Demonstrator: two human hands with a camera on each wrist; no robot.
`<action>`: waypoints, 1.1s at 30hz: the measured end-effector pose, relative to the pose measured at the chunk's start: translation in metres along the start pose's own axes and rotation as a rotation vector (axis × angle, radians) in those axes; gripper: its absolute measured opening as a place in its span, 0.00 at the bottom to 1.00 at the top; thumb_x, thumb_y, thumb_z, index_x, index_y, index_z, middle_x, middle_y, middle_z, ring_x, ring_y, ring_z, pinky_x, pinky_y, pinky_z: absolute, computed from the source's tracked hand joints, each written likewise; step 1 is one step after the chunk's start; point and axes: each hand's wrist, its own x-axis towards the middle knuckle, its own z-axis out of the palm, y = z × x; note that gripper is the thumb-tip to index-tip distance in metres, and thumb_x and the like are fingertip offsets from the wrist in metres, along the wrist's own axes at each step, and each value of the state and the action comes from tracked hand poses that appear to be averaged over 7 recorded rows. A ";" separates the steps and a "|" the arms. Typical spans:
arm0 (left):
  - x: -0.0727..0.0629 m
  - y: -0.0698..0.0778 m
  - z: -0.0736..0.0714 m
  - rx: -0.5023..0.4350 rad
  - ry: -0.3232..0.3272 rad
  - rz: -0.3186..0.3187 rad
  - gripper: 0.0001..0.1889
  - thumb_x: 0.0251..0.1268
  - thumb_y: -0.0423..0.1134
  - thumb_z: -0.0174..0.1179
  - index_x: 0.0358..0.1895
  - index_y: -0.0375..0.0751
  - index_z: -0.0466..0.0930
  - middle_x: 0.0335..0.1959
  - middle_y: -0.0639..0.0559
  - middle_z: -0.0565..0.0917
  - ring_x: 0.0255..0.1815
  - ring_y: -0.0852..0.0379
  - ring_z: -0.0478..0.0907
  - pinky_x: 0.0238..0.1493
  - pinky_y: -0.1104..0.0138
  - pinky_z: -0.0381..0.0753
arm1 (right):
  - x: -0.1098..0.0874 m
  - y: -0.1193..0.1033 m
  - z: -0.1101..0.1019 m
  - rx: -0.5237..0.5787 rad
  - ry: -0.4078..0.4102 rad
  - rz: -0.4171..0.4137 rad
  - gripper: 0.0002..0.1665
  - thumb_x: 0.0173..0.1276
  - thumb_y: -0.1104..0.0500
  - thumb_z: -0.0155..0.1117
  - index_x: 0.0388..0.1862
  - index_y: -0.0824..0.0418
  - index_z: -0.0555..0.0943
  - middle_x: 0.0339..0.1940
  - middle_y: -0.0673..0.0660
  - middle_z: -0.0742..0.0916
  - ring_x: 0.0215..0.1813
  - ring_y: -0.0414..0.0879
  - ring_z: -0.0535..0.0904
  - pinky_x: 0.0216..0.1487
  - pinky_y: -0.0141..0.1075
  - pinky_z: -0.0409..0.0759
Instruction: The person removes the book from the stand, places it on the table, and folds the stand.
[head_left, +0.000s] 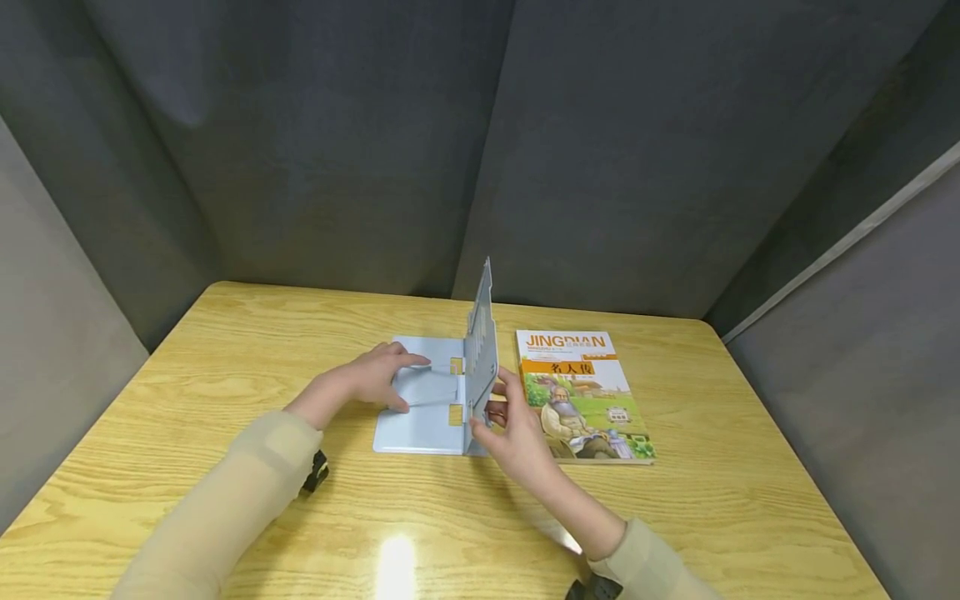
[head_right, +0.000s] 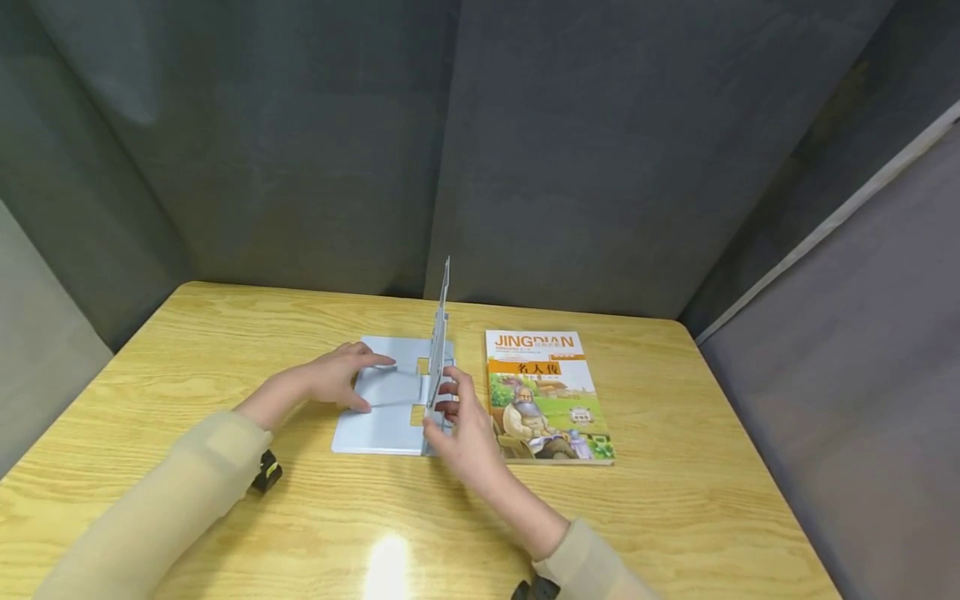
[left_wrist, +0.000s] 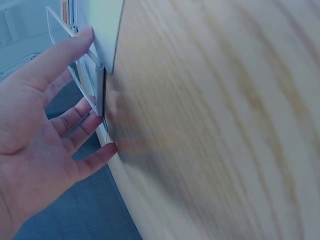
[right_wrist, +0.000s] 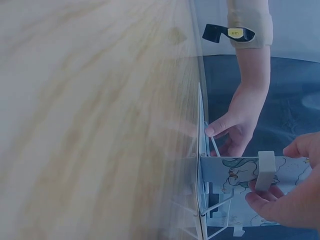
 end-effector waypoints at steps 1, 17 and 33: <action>0.000 0.001 -0.001 0.002 -0.004 -0.002 0.41 0.47 0.47 0.73 0.69 0.53 0.65 0.59 0.45 0.70 0.60 0.47 0.66 0.60 0.51 0.70 | -0.001 -0.004 0.000 0.005 -0.003 0.001 0.42 0.55 0.76 0.62 0.68 0.63 0.58 0.54 0.69 0.76 0.50 0.59 0.80 0.55 0.47 0.79; 0.000 0.008 -0.007 0.073 -0.054 -0.010 0.41 0.47 0.50 0.72 0.68 0.54 0.66 0.59 0.44 0.69 0.56 0.48 0.66 0.56 0.55 0.73 | -0.005 -0.030 -0.004 0.026 -0.022 0.010 0.40 0.56 0.77 0.60 0.67 0.68 0.58 0.54 0.73 0.75 0.51 0.65 0.78 0.57 0.52 0.76; 0.006 0.011 -0.007 0.129 -0.122 -0.065 0.41 0.47 0.51 0.71 0.69 0.57 0.66 0.60 0.46 0.67 0.66 0.43 0.60 0.58 0.53 0.72 | -0.006 -0.031 -0.004 0.007 -0.023 0.002 0.40 0.56 0.77 0.61 0.67 0.67 0.58 0.54 0.73 0.75 0.51 0.63 0.79 0.56 0.52 0.77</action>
